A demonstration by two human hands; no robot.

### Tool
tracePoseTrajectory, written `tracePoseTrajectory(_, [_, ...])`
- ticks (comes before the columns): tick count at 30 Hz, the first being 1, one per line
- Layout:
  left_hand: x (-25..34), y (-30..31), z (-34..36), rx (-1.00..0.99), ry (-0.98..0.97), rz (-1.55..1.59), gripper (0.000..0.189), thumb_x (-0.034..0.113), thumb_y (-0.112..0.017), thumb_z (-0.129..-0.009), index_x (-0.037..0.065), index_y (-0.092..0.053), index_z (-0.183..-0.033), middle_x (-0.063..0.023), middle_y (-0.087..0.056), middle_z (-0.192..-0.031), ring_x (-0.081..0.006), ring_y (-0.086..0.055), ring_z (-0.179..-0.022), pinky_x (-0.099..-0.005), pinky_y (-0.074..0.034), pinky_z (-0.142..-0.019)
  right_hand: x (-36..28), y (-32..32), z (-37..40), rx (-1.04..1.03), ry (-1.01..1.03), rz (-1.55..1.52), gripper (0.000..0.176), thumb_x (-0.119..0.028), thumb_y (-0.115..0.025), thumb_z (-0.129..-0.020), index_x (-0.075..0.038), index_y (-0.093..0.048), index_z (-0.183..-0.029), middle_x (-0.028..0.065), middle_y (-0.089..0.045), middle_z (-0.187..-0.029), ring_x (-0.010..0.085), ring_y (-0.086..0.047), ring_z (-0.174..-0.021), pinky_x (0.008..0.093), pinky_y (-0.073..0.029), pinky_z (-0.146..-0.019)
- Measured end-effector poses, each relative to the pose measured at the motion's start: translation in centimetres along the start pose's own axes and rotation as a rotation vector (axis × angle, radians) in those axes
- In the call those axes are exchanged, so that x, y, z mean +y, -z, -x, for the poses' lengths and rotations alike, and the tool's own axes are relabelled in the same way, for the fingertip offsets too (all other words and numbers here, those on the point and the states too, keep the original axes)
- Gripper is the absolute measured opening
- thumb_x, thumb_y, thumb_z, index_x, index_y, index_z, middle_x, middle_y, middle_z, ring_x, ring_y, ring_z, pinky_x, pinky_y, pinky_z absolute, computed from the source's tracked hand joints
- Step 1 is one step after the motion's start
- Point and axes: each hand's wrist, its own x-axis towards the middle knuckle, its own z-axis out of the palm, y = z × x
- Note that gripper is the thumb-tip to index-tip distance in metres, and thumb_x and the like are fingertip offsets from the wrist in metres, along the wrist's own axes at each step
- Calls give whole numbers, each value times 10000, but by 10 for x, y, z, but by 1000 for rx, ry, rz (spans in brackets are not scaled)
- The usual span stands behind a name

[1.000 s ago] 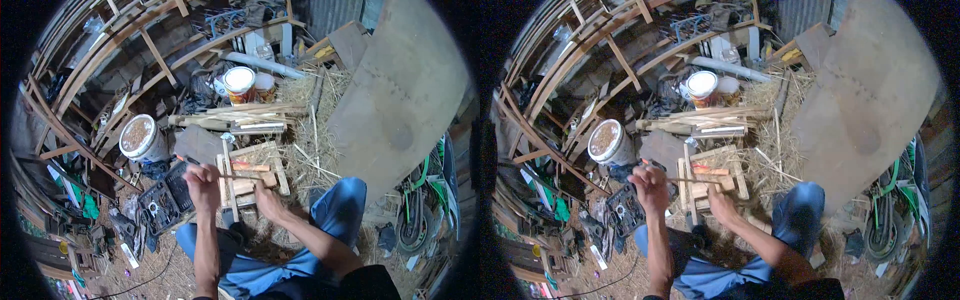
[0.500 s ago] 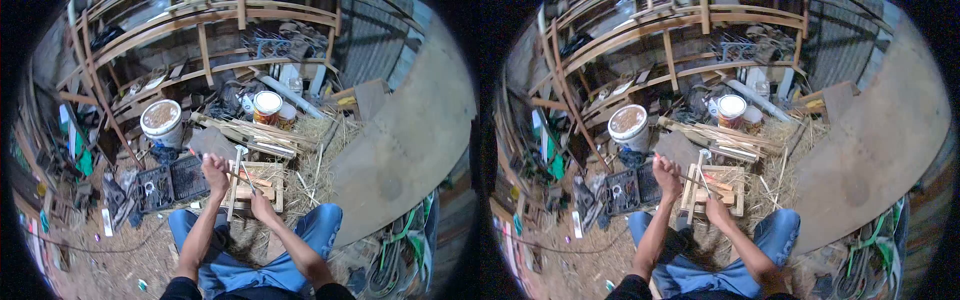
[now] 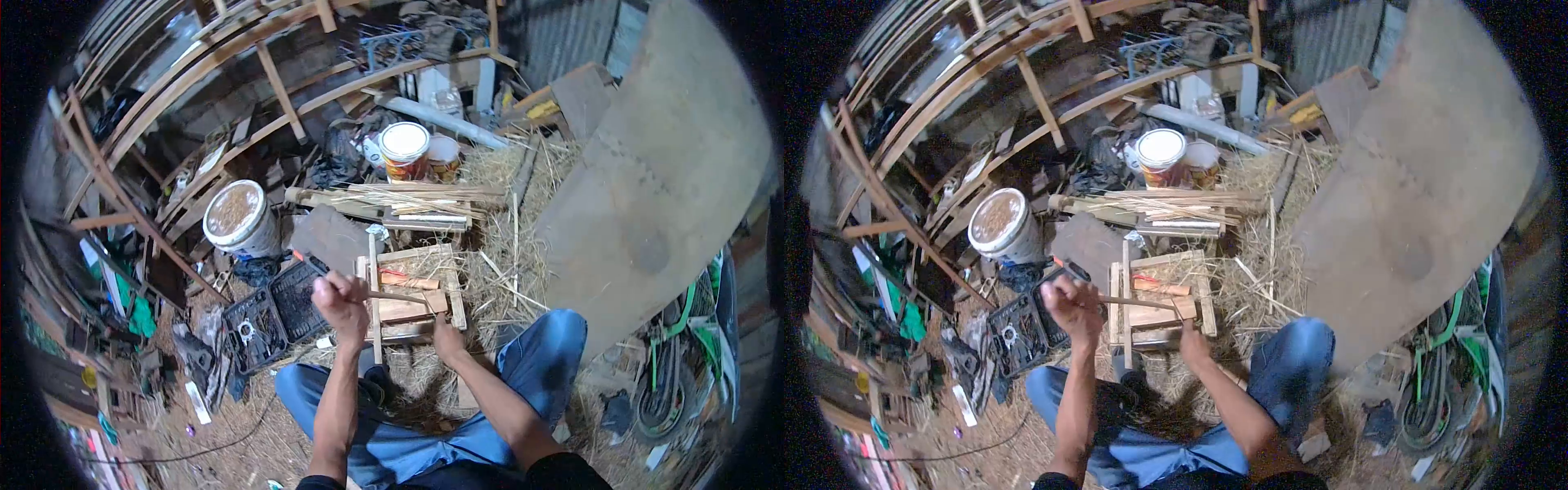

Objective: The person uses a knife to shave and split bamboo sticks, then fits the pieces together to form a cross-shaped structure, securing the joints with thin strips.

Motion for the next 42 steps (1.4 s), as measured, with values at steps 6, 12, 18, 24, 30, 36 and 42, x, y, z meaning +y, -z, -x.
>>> tracePoseTrajectory(6, [10,24,-29,40,217,118,461,427,-405,-931,167,-255,-582,48,-197,-491,-81,-227,-385,-234,-230,-361,-70,53,19,-273,-118,-740,326,-172,-250,-977,107,-389,-1074,52,-457,-536,162,-434,-413,316,-341,-329])
tracePoseTrajectory(12, [17,8,-21,128,180,51,468,422,-446,-913,169,-253,-570,45,-184,-499,-80,-217,-392,-229,-225,-372,-81,46,27,64,344,-220,174,-97,-309,-951,56,-390,-942,154,-567,-585,279,-562,-449,422,-454,-393])
tracePoseTrajectory(18, [18,1,-13,-234,253,76,495,444,-362,-938,147,-268,-553,33,-213,-491,-100,-215,-408,-267,-217,-429,-9,-3,7,-21,-61,-115,304,-81,-313,-910,52,-351,-1180,321,-604,-869,454,-613,-797,524,-490,-734])
tracePoseTrajectory(24, [27,-8,-23,-125,269,90,343,385,-337,-970,103,-374,-777,-19,-339,-583,-109,-261,-474,-253,-259,-467,-11,12,8,-105,-75,-176,269,-96,-321,-915,64,-372,-1126,328,-605,-862,460,-609,-813,524,-488,-712])
tracePoseTrajectory(30, [24,4,-30,349,94,86,356,385,-344,-987,101,-381,-775,6,-313,-625,-102,-266,-513,-228,-265,-473,-4,-3,5,-51,-82,-114,249,-99,-360,-914,55,-395,-1106,323,-605,-871,459,-608,-828,517,-492,-703])
tracePoseTrajectory(36, [22,5,-14,159,10,56,432,419,-330,-985,119,-312,-675,36,-236,-581,-70,-200,-476,-206,-202,-441,-86,69,29,-256,-75,-420,263,-143,-274,-969,81,-401,-1023,199,-598,-671,334,-607,-576,440,-490,-532])
tracePoseTrajectory(42, [18,-13,4,249,-2,-66,513,523,-336,-948,120,-268,-638,39,-192,-489,-76,-147,-417,-230,-192,-404,-145,117,79,-15,436,-374,151,-53,-402,-886,58,-379,-985,278,-563,-596,418,-590,-516,500,-459,-448])
